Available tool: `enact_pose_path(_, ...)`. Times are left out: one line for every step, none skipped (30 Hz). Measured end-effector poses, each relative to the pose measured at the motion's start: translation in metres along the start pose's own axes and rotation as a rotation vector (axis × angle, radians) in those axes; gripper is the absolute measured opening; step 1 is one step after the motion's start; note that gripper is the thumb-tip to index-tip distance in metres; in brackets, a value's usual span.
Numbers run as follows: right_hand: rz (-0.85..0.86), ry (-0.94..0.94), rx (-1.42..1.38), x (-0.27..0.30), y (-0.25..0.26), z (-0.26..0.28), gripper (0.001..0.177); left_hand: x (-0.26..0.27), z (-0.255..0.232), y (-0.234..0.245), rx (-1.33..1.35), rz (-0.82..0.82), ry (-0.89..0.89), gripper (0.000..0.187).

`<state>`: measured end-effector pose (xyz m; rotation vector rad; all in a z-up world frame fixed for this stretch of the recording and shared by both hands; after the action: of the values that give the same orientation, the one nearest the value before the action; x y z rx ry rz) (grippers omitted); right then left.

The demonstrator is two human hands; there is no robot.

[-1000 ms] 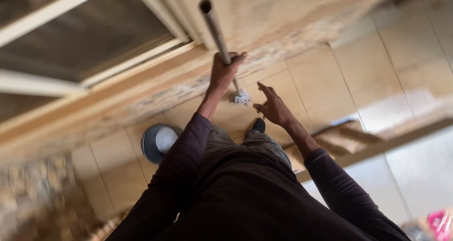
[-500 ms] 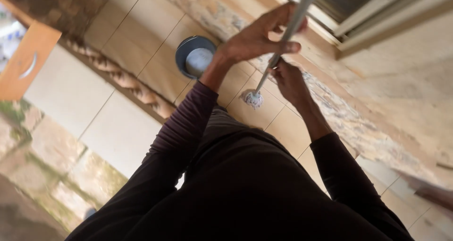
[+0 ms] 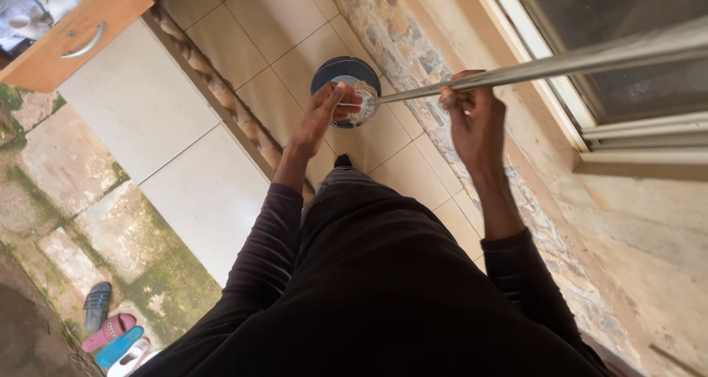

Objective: The person is mopping a tiled floor and wringing out the mop in a bucket of soapy water.

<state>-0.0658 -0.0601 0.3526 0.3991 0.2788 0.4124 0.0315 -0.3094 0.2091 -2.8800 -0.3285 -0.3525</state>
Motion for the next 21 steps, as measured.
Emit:
enact_pose_path(0.014,0.006,-0.002,-0.006,-0.016,-0.007,0.021,-0.002,0.001,0.005,0.005,-0.014,-0.002,0.06)
enact_pose_path(0.041,-0.024,-0.049,-0.011,-0.033,-0.017,0.018,-0.002,0.002,0.01,0.01,-0.022,0.006,0.061)
enact_pose_path(0.068,-0.055,-0.095,-0.015,-0.051,-0.026,0.015,-0.002,0.003,0.015,0.016,-0.03,0.015,0.061)
enact_pose_path(0.085,-0.048,-0.099,-0.021,-0.069,-0.044,0.015,-0.003,0.003,0.023,0.02,-0.048,0.013,0.061)
enact_pose_path(0.125,-0.093,-0.121,-0.025,-0.09,-0.065,0.015,-0.005,0.004,0.031,0.03,-0.063,0.022,0.062)
enact_pose_path(0.163,-0.138,-0.14,-0.029,-0.109,-0.086,0.016,-0.007,0.004,0.037,0.039,-0.075,0.031,0.063)
enact_pose_path(0.178,-0.132,-0.142,-0.029,-0.126,-0.104,0.016,-0.007,0.006,0.045,0.044,-0.09,0.027,0.063)
enact_pose_path(0.223,-0.145,0.008,-0.028,-0.145,-0.125,0.018,-0.008,0.009,0.053,0.048,-0.117,0.033,0.064)
enact_pose_path(0.267,-0.156,0.159,-0.026,-0.162,-0.147,0.02,-0.009,0.012,0.061,0.052,-0.145,0.038,0.065)
enact_pose_path(0.281,-0.15,0.158,-0.024,-0.172,-0.158,0.02,-0.008,0.017,0.067,0.057,-0.16,0.037,0.065)
enact_pose_path(0.312,-0.228,0.087,-0.019,-0.183,-0.175,0.027,-0.007,0.024,0.074,0.065,-0.189,0.057,0.065)
enact_pose_path(0.34,-0.308,0.016,-0.015,-0.194,-0.192,0.033,-0.006,0.031,0.081,0.071,-0.217,0.078,0.066)
enact_pose_path(0.353,-0.302,0.015,-0.016,-0.201,-0.202,0.033,-0.003,0.032,0.085,0.075,-0.23,0.076,0.066)
enact_pose_path(0.354,-0.321,-0.047,-0.015,-0.205,-0.213,0.033,0.002,0.035,0.088,0.068,-0.249,0.091,0.067)
enact_pose_path(0.355,-0.339,-0.109,-0.015,-0.21,-0.223,0.033,0.006,0.037,0.091,0.061,-0.268,0.105,0.068)
enact_pose_path(0.362,-0.339,-0.107,-0.021,-0.206,-0.214,0.033,0.008,0.039,0.092,0.065,-0.273,0.106,0.068)
enact_pose_path(0.348,-0.317,-0.123,-0.028,-0.2,-0.203,0.034,0.01,0.041,0.094,0.07,-0.279,0.118,0.068)
enact_pose_path(0.333,-0.298,-0.139,-0.034,-0.193,-0.193,0.035,0.012,0.044,0.094,0.077,-0.281,0.133,0.069)
enact_pose_path(0.338,-0.3,-0.135,-0.038,-0.185,-0.174,0.035,0.011,0.048,0.096,0.083,-0.284,0.135,0.069)
enact_pose_path(0.305,-0.298,-0.079,-0.043,-0.173,-0.157,0.034,0.011,0.053,0.097,0.087,-0.285,0.146,0.068)
enact_pose_path(0.272,-0.295,-0.023,-0.049,-0.161,-0.139,0.033,0.01,0.059,0.098,0.092,-0.286,0.156,0.068)
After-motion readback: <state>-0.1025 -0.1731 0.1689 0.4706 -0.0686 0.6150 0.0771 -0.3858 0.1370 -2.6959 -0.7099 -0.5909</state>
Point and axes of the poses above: each hand's wrist, its own x-axis away from the middle knuckle, its own y-axis out of the back of the hand, z = x × y, the point moved 8 cm from there along -x, towards the middle knuckle, and after that the axes turned 2 degrees about -y, right-handed, at the moved point
